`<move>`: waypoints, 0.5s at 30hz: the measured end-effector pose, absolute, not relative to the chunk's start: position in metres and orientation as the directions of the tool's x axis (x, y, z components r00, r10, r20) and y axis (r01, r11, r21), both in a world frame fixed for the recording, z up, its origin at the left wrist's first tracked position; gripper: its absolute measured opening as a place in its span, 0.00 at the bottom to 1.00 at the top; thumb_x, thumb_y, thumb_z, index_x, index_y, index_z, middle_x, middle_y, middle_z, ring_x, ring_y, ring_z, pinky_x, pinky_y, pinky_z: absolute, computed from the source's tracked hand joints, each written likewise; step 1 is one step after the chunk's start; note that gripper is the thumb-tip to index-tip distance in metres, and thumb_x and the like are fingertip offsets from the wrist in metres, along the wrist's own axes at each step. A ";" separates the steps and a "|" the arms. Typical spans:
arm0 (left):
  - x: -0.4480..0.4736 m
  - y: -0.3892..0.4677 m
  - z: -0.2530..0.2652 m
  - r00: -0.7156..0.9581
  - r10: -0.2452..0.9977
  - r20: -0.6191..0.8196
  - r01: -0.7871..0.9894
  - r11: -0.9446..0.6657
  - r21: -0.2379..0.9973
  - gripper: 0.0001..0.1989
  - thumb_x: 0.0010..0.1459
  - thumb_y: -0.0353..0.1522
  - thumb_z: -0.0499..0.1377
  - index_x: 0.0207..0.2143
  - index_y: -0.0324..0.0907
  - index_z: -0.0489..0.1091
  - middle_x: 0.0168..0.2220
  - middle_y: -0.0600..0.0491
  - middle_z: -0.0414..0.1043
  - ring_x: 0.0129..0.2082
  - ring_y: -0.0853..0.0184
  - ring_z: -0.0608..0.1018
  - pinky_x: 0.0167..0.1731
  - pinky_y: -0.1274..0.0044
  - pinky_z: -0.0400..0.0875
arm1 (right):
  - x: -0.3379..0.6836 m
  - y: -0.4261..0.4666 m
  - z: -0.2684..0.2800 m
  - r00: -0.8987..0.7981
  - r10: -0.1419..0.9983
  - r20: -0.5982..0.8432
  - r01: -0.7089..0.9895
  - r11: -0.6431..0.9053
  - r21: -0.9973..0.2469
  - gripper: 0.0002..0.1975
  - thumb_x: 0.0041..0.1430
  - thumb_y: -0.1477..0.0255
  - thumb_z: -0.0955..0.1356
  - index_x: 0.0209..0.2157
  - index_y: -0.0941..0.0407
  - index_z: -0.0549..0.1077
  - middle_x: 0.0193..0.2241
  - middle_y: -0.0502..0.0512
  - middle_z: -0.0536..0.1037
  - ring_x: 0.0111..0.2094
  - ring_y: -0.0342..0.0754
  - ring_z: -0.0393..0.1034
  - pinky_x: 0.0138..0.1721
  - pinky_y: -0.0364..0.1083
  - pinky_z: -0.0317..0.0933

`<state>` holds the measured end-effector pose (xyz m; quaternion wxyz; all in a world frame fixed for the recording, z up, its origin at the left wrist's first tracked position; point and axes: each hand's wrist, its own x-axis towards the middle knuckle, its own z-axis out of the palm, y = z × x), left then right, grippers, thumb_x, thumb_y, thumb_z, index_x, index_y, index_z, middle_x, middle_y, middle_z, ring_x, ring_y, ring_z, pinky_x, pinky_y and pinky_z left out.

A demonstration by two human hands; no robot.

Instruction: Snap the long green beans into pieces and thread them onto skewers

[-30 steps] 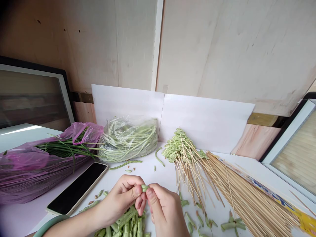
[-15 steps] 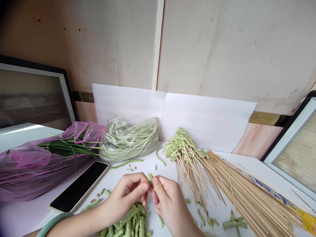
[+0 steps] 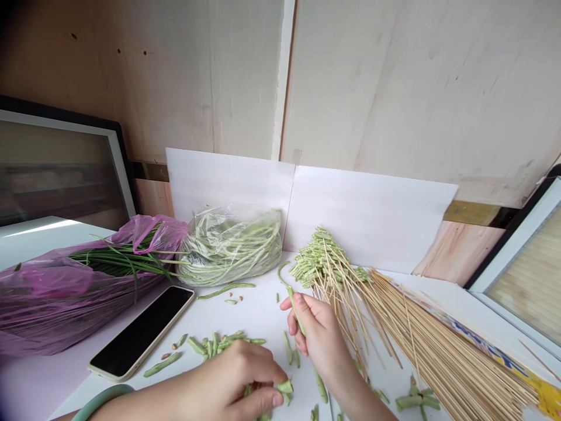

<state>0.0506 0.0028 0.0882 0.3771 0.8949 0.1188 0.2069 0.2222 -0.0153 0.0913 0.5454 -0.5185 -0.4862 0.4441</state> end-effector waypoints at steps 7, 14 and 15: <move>0.051 0.011 0.067 0.817 0.563 0.127 0.310 -0.614 0.726 0.14 0.54 0.43 0.61 0.32 0.41 0.74 0.25 0.52 0.71 0.23 0.70 0.68 0.27 0.80 0.60 | 0.229 -0.014 0.094 0.086 0.992 0.089 0.178 0.073 -0.981 0.28 0.56 0.46 0.62 0.34 0.59 0.73 0.18 0.45 0.64 0.13 0.35 0.47 0.15 0.39 0.42; 0.049 0.023 0.078 0.603 0.789 0.116 0.353 -0.395 0.848 0.20 0.57 0.47 0.56 0.36 0.37 0.68 0.21 0.57 0.64 0.22 0.70 0.65 0.23 0.80 0.56 | 0.228 -0.020 0.105 -0.039 0.976 0.213 0.501 0.204 -0.841 0.15 0.59 0.67 0.63 0.43 0.56 0.76 0.33 0.55 0.74 0.37 0.51 0.70 0.38 0.46 0.64; 0.048 0.024 0.081 0.590 0.796 0.135 0.318 -0.383 0.868 0.20 0.58 0.46 0.55 0.38 0.37 0.67 0.22 0.58 0.64 0.23 0.70 0.65 0.24 0.80 0.56 | 0.228 -0.022 0.105 -0.060 0.975 0.216 0.539 0.214 -0.815 0.16 0.58 0.69 0.63 0.46 0.56 0.75 0.35 0.56 0.75 0.42 0.53 0.69 0.42 0.48 0.63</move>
